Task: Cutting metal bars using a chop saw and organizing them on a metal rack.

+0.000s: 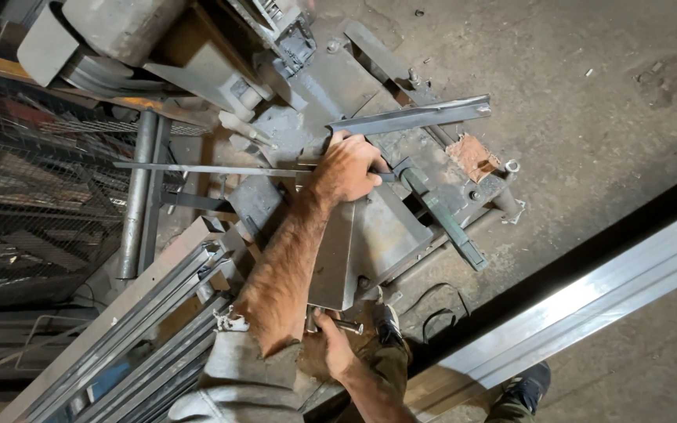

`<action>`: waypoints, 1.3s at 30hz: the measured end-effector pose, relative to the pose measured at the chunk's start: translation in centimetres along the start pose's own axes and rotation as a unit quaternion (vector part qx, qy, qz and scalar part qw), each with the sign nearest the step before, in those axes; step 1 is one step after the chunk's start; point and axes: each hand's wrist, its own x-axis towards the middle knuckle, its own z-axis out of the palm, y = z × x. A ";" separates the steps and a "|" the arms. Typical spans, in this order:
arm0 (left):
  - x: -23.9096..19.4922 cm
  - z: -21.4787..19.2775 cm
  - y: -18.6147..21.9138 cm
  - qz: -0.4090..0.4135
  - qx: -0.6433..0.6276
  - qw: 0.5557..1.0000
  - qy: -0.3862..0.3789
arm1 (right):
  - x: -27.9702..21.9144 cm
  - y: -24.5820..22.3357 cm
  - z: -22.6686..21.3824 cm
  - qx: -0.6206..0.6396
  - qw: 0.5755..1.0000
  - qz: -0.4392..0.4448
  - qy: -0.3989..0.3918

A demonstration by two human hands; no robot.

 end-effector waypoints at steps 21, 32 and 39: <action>0.0 -0.5 0.4 -0.042 -0.001 0.999 -0.021 | 0.1 -1.1 -3.0 -0.096 0.992 -0.034 0.077; 0.0 0.8 -1.5 -0.041 0.021 0.999 -0.023 | 2.0 0.2 -5.4 -0.030 0.997 0.010 0.065; -0.2 2.3 -2.3 0.035 0.010 0.998 0.047 | -2.6 -5.5 0.3 -0.101 0.990 0.052 0.083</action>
